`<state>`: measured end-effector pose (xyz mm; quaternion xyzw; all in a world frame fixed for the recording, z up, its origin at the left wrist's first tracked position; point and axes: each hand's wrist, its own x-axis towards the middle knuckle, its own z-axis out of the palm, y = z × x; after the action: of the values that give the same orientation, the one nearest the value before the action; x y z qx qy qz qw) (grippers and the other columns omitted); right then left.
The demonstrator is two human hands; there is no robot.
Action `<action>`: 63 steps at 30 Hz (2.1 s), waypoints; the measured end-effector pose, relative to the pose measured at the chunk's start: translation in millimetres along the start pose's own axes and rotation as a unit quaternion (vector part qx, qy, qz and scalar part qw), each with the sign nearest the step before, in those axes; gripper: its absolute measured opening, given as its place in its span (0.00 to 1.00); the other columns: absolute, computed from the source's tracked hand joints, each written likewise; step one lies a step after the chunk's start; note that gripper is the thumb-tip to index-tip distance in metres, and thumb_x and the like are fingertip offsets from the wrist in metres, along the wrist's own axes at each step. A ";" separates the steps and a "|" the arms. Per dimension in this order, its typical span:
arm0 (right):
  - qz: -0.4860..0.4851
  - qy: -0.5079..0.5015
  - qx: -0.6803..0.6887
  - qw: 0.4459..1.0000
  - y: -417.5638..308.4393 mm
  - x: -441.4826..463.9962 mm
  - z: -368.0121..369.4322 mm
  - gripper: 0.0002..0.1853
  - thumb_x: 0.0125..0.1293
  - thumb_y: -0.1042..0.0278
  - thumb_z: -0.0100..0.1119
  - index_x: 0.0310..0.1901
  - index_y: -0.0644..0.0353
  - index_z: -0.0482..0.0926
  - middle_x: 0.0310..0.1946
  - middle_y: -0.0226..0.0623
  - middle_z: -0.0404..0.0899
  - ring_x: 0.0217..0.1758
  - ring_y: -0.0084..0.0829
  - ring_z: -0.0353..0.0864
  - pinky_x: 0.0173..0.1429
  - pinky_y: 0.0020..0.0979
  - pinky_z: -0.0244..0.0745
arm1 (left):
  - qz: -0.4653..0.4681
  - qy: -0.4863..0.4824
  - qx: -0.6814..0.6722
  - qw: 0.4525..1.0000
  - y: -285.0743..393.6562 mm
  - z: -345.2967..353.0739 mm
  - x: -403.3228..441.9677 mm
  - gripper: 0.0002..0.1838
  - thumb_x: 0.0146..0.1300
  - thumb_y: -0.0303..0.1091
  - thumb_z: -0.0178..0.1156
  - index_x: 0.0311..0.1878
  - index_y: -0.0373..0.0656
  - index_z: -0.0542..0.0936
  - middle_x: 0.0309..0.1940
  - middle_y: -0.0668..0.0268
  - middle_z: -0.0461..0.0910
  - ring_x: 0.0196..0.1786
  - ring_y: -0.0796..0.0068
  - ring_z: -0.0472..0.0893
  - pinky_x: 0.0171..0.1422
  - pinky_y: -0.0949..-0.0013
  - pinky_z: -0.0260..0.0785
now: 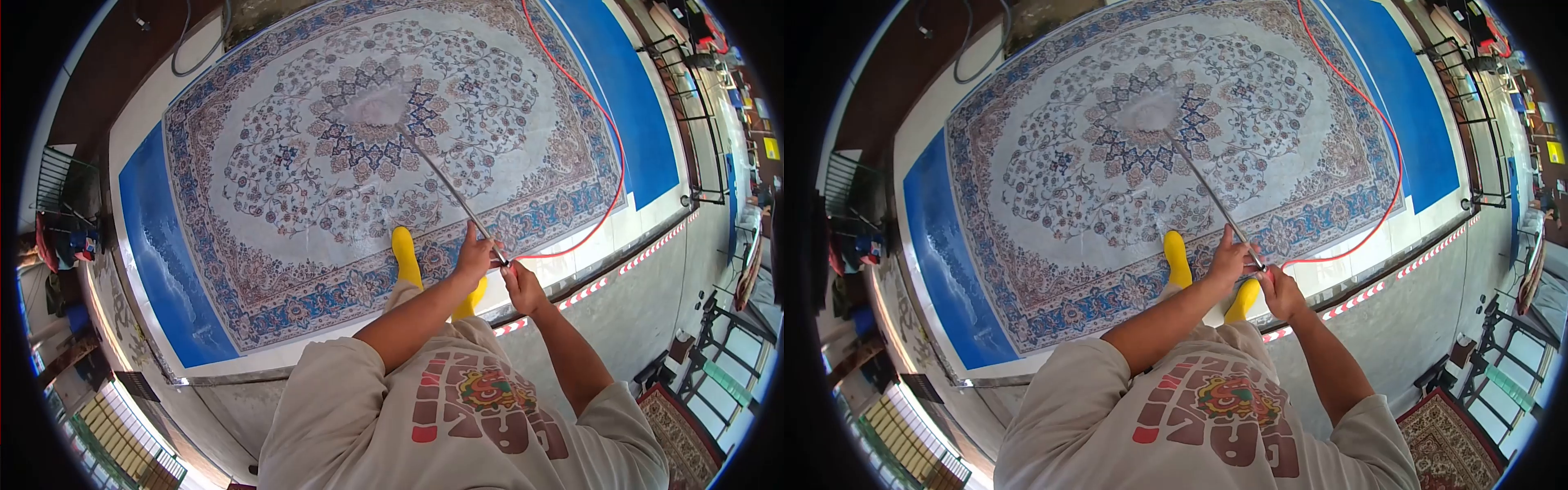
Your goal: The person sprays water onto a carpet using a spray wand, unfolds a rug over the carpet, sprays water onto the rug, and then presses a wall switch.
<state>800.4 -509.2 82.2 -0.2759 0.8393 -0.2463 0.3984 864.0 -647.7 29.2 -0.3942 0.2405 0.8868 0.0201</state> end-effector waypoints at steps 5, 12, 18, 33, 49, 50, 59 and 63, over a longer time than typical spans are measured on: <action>0.081 -0.049 0.047 0.994 67.8 -116.1 -24.4 0.20 0.69 0.53 0.47 0.31 0.66 0.69 0.20 0.50 0.72 0.24 0.42 0.72 0.32 0.39 0.67 | -0.133 0.033 0.034 0.990 -109.8 37.5 -8.3 0.27 0.69 0.27 0.37 0.65 0.54 0.40 0.39 0.55 0.70 0.37 0.56 0.82 0.38 0.54 0.81; 0.207 -0.106 0.001 0.973 137.5 -245.0 -68.1 0.25 0.68 0.46 0.45 0.34 0.67 0.73 0.26 0.55 0.76 0.34 0.54 0.76 0.39 0.43 0.70 | -0.368 -0.042 0.072 0.926 -239.1 103.9 -40.1 0.11 0.64 0.25 0.43 0.49 0.34 0.64 0.37 0.53 0.76 0.41 0.58 0.82 0.42 0.57 0.80; 0.195 -0.063 0.001 0.979 177.4 -265.2 -86.5 0.26 0.68 0.46 0.45 0.33 0.67 0.74 0.27 0.56 0.77 0.36 0.56 0.76 0.41 0.45 0.69 | -0.335 -0.051 0.107 0.935 -272.3 132.9 -35.3 0.12 0.68 0.33 0.45 0.50 0.38 0.61 0.34 0.58 0.76 0.39 0.60 0.83 0.40 0.60 0.78; 0.079 -0.018 0.060 0.995 154.9 -138.8 -100.2 0.30 0.68 0.41 0.39 0.38 0.68 0.74 0.30 0.57 0.78 0.38 0.54 0.78 0.44 0.44 0.70 | -0.075 0.046 0.201 0.976 -145.3 146.7 25.2 0.08 0.71 0.36 0.42 0.51 0.54 0.62 0.32 0.67 0.76 0.34 0.68 0.82 0.31 0.70 0.74; 0.136 -0.077 0.002 0.988 24.7 33.8 -131.6 0.30 0.68 0.41 0.41 0.38 0.68 0.74 0.32 0.57 0.78 0.41 0.54 0.77 0.46 0.43 0.70 | -0.136 0.000 0.093 0.986 16.0 85.8 120.2 0.07 0.70 0.35 0.41 0.50 0.55 0.59 0.32 0.67 0.74 0.34 0.68 0.82 0.26 0.73 0.66; 0.134 -0.071 0.002 0.988 15.3 44.5 -133.5 0.30 0.67 0.41 0.42 0.38 0.68 0.74 0.31 0.57 0.78 0.40 0.54 0.77 0.46 0.43 0.70 | -0.131 -0.002 0.091 0.987 29.5 84.0 125.3 0.08 0.70 0.35 0.41 0.50 0.54 0.59 0.33 0.68 0.75 0.34 0.68 0.82 0.26 0.73 0.66; 0.069 -0.025 0.020 0.997 -23.4 139.6 -139.3 0.28 0.68 0.44 0.43 0.34 0.69 0.73 0.29 0.58 0.77 0.39 0.56 0.77 0.43 0.44 0.70 | -0.095 -0.006 0.223 0.970 145.3 74.6 149.4 0.21 0.68 0.40 0.49 0.63 0.54 0.60 0.42 0.61 0.78 0.40 0.66 0.81 0.41 0.64 0.76; 0.070 -0.014 0.034 0.997 -22.1 197.8 -139.8 0.29 0.67 0.44 0.43 0.35 0.70 0.76 0.31 0.60 0.78 0.42 0.56 0.78 0.45 0.43 0.71 | -0.102 -0.001 0.175 0.979 185.7 56.5 145.6 0.25 0.67 0.40 0.50 0.65 0.47 0.59 0.42 0.59 0.77 0.41 0.67 0.80 0.41 0.63 0.76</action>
<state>588.9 -628.6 69.2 -0.2058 0.8420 -0.2423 0.4359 682.9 -809.2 34.7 -0.4061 0.3505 0.8247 0.1791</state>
